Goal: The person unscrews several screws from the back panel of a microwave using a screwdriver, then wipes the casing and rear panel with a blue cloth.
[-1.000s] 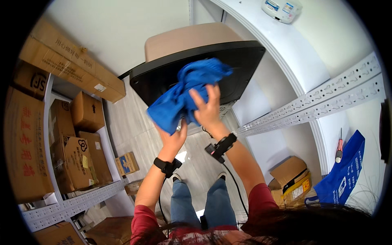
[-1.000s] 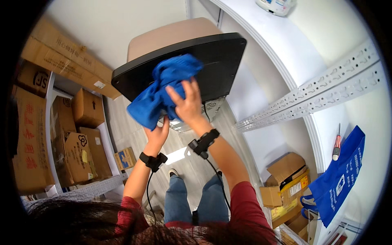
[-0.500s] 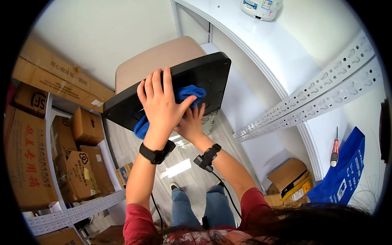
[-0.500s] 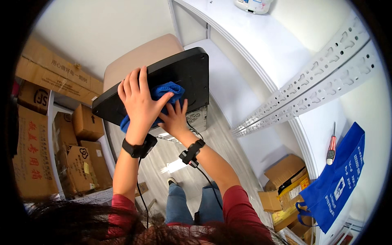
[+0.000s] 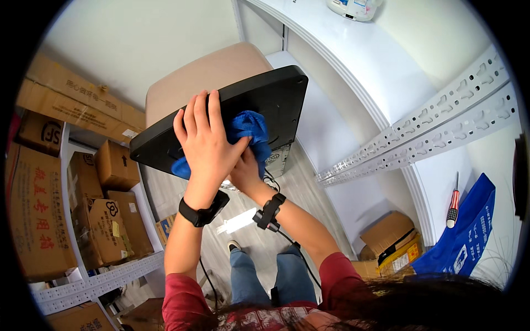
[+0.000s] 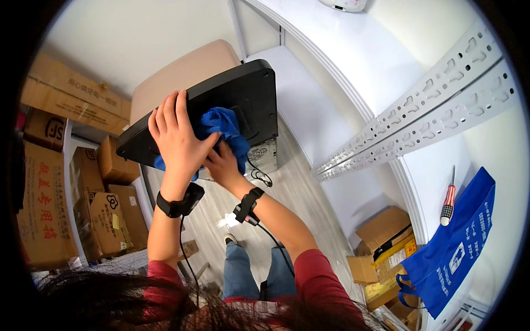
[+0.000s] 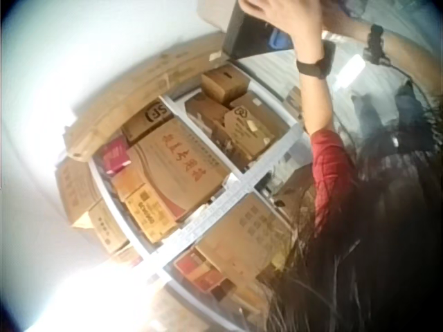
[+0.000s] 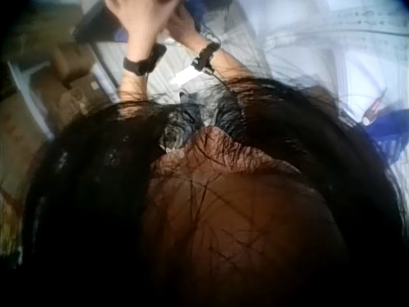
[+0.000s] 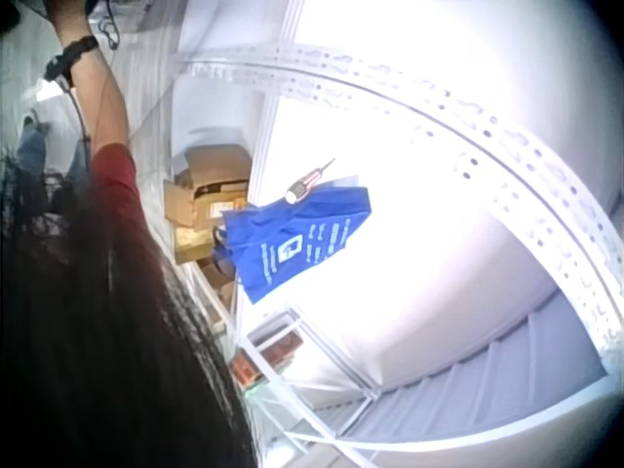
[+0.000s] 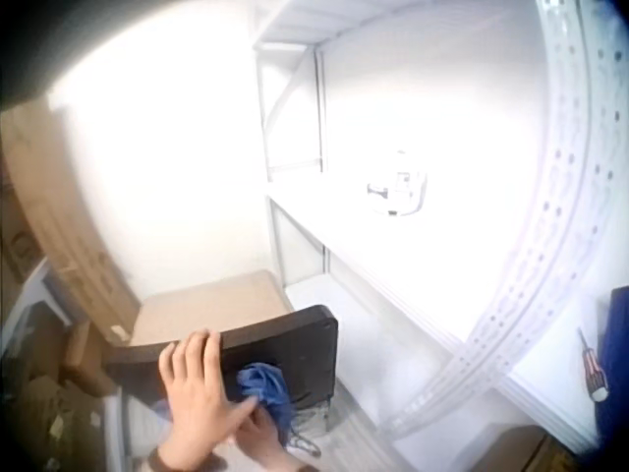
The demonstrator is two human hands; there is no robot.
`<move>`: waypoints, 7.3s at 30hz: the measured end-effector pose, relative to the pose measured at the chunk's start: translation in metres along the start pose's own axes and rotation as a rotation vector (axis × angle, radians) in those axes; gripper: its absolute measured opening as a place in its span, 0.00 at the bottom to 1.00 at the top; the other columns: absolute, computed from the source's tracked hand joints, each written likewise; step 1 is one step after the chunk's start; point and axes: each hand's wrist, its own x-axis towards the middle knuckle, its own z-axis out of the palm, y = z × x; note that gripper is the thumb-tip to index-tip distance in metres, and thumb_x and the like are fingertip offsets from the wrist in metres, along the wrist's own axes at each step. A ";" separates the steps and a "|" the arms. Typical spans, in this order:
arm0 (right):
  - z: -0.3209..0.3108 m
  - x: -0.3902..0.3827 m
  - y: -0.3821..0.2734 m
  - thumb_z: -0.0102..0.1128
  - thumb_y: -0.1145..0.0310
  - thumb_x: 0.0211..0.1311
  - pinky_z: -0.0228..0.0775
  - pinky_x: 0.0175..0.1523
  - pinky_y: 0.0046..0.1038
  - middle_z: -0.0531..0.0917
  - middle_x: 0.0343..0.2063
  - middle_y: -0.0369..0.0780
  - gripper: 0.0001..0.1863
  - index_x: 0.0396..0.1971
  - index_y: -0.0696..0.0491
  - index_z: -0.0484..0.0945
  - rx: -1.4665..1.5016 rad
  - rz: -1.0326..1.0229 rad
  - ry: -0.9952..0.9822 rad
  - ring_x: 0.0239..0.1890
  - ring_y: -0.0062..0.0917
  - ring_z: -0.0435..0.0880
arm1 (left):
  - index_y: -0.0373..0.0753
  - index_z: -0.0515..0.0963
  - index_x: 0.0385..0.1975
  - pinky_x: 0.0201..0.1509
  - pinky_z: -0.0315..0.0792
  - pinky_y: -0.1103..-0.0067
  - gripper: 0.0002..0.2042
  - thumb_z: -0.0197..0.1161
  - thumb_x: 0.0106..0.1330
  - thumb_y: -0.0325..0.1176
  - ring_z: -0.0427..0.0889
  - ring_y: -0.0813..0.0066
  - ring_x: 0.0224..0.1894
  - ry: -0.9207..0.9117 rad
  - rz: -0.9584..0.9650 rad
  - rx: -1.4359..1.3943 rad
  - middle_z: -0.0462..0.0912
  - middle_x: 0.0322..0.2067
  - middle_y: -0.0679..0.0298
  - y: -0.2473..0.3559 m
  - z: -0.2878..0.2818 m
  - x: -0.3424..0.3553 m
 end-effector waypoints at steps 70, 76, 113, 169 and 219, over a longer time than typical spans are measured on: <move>0.179 -0.509 0.193 0.59 0.72 0.43 0.62 0.58 0.36 0.65 0.54 0.51 0.31 0.54 0.57 0.66 0.265 0.508 -1.125 0.55 0.47 0.66 | 0.35 0.73 0.40 0.44 0.71 0.66 0.21 0.66 0.47 0.38 0.77 0.51 0.42 -0.895 -0.826 -0.697 0.78 0.38 0.46 -0.043 0.547 -0.585; 0.128 -0.439 0.191 0.50 0.80 0.45 0.67 0.49 0.38 0.74 0.43 0.49 0.20 0.43 0.56 0.72 0.267 0.452 -0.945 0.46 0.46 0.73 | 0.38 0.68 0.53 0.57 0.66 0.72 0.27 0.65 0.49 0.28 0.71 0.55 0.55 -0.508 -0.532 -1.227 0.73 0.50 0.52 -0.013 0.554 -0.536; 0.080 -0.368 0.187 0.58 0.72 0.52 0.72 0.37 0.38 0.79 0.27 0.48 0.13 0.38 0.56 0.71 0.194 0.387 -0.829 0.33 0.42 0.80 | 0.29 0.77 0.35 0.39 0.73 0.70 0.27 0.62 0.51 0.53 0.81 0.54 0.35 -0.736 -0.678 -0.742 0.81 0.30 0.48 -0.020 0.447 -0.462; 0.024 -0.299 0.134 0.50 0.70 0.62 0.70 0.36 0.40 0.67 0.33 0.49 0.08 0.35 0.58 0.66 -0.046 0.111 -0.734 0.31 0.47 0.75 | 0.33 0.74 0.45 0.38 0.73 0.75 0.12 0.49 0.65 0.28 0.81 0.64 0.35 -0.138 -0.609 -1.133 0.80 0.33 0.54 -0.010 0.376 -0.412; 0.071 -0.177 0.060 0.61 0.72 0.54 0.73 0.40 0.24 0.81 0.34 0.43 0.15 0.42 0.58 0.74 0.401 0.114 -0.401 0.31 0.27 0.81 | 0.38 0.70 0.47 0.50 0.64 0.68 0.24 0.66 0.46 0.28 0.69 0.57 0.48 0.247 -0.130 -0.353 0.70 0.44 0.56 -0.075 0.232 -0.311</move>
